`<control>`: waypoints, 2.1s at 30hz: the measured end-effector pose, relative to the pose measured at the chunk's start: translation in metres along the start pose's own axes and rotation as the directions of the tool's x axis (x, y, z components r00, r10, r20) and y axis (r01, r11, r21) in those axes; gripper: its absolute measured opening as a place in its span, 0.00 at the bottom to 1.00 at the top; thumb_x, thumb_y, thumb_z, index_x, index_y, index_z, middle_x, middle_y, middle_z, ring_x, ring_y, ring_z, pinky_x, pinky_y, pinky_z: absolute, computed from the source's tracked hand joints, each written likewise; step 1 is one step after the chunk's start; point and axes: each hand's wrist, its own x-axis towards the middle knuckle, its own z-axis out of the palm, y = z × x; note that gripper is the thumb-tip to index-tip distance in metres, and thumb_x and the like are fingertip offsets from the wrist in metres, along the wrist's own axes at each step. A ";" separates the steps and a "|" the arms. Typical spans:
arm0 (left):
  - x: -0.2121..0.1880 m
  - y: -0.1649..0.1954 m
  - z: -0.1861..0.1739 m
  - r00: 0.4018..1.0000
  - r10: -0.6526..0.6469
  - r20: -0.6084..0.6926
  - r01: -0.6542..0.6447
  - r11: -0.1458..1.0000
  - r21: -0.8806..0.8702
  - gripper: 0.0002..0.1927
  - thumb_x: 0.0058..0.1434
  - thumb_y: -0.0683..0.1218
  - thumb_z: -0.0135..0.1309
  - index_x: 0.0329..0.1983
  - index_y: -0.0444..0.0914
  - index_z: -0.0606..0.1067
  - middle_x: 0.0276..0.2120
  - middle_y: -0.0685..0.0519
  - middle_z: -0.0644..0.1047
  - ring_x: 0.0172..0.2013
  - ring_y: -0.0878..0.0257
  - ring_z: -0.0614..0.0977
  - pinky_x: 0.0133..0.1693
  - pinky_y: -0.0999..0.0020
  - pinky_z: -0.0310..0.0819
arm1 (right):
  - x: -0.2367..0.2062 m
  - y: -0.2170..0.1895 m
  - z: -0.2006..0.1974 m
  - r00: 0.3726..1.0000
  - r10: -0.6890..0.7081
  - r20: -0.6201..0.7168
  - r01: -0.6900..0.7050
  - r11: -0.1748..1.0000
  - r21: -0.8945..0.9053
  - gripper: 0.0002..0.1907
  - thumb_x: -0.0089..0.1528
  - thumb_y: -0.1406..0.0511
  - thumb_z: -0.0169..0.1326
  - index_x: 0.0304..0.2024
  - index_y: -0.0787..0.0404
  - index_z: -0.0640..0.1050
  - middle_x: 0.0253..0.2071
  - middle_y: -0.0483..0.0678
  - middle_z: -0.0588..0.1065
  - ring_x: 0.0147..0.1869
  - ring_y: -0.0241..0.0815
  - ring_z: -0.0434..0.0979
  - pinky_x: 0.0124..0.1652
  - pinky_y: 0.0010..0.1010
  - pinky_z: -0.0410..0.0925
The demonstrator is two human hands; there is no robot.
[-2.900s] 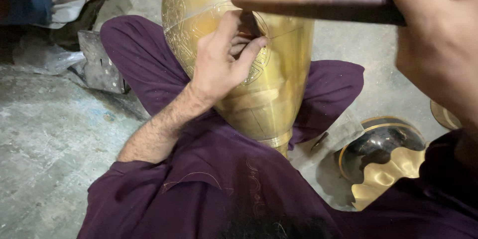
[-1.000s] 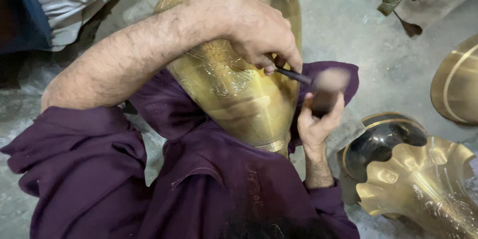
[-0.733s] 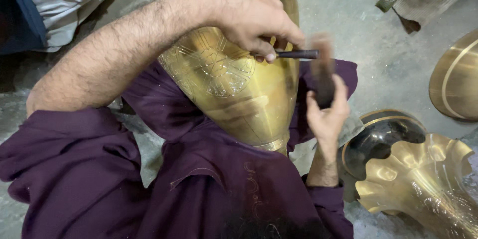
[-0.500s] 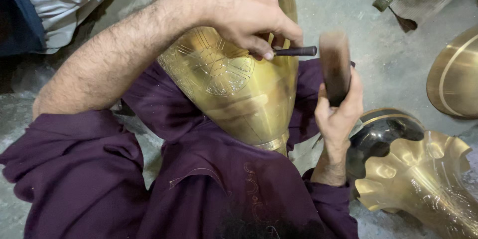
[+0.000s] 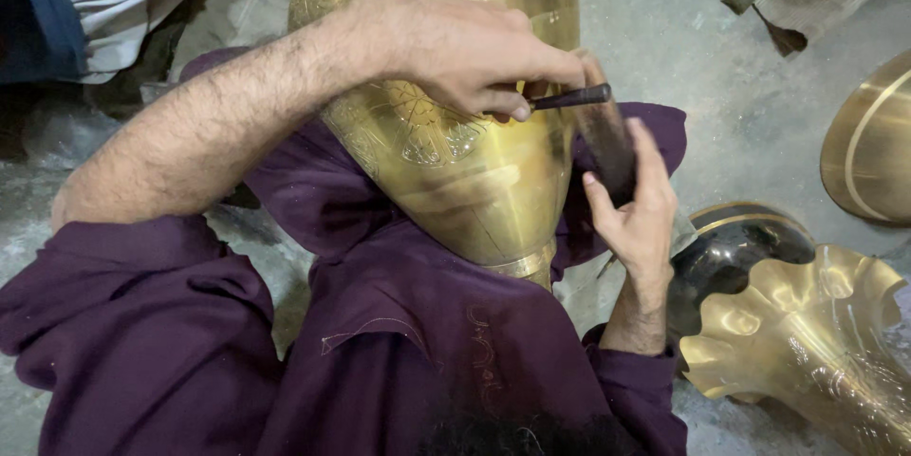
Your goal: The person sits on the workshop floor holding a large brass vase between their legs and engraves a decorative pattern into its surface. They hold a chisel against the brass with one hand and strike it with a wooden mallet in the other, repositioning the chisel repeatedly to extend the engraved design.
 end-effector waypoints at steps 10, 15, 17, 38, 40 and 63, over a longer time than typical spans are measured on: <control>0.005 0.004 -0.010 0.995 0.056 0.086 -0.050 0.997 -0.064 0.23 0.64 0.46 0.57 0.62 0.45 0.70 0.38 0.52 0.84 0.40 0.55 0.87 0.42 0.53 0.79 | -0.014 0.006 0.008 0.948 -0.118 -0.297 0.135 0.990 0.036 0.37 0.62 0.77 0.62 0.69 0.66 0.58 0.54 0.61 0.72 0.55 0.51 0.74 0.55 0.40 0.70; -0.004 0.005 -0.004 1.000 -0.017 -0.013 0.016 0.995 -0.103 0.20 0.63 0.46 0.59 0.58 0.44 0.72 0.37 0.52 0.84 0.36 0.57 0.87 0.39 0.56 0.81 | -0.003 0.000 -0.003 0.957 0.051 -0.285 0.080 0.898 0.433 0.36 0.67 0.74 0.63 0.73 0.62 0.59 0.54 0.53 0.73 0.54 0.40 0.77 0.53 0.30 0.73; -0.009 0.005 -0.001 0.988 0.070 -0.136 -0.081 0.994 -0.077 0.21 0.64 0.46 0.60 0.59 0.41 0.72 0.38 0.50 0.84 0.37 0.54 0.87 0.38 0.55 0.80 | 0.005 0.006 -0.017 0.968 -0.218 -0.126 0.193 0.963 -0.187 0.34 0.61 0.77 0.64 0.67 0.69 0.65 0.54 0.60 0.74 0.57 0.47 0.77 0.55 0.36 0.72; -0.046 0.040 0.099 0.470 -0.309 -0.827 0.119 0.950 -0.287 0.19 0.72 0.40 0.58 0.63 0.34 0.68 0.40 0.44 0.82 0.42 0.53 0.88 0.42 0.62 0.85 | 0.139 -0.123 -0.126 0.828 -0.406 0.387 0.555 0.692 -0.461 0.35 0.64 0.78 0.66 0.72 0.61 0.72 0.51 0.59 0.74 0.51 0.55 0.78 0.49 0.40 0.72; -0.046 0.044 0.106 0.403 -0.329 -0.854 0.114 0.944 -0.310 0.19 0.72 0.40 0.59 0.62 0.33 0.68 0.43 0.44 0.83 0.44 0.54 0.89 0.44 0.63 0.85 | 0.141 -0.132 -0.127 0.810 -0.423 0.406 0.583 0.655 -0.480 0.35 0.63 0.78 0.64 0.72 0.60 0.72 0.53 0.58 0.74 0.53 0.55 0.77 0.51 0.40 0.72; -0.043 0.040 0.122 0.313 -0.296 -0.903 0.055 0.954 -0.294 0.19 0.75 0.39 0.58 0.65 0.33 0.66 0.47 0.45 0.83 0.48 0.58 0.89 0.50 0.70 0.89 | 0.162 -0.135 -0.122 0.685 -0.572 0.450 0.703 0.681 -0.205 0.25 0.67 0.80 0.59 0.66 0.67 0.71 0.50 0.58 0.75 0.51 0.52 0.79 0.48 0.36 0.72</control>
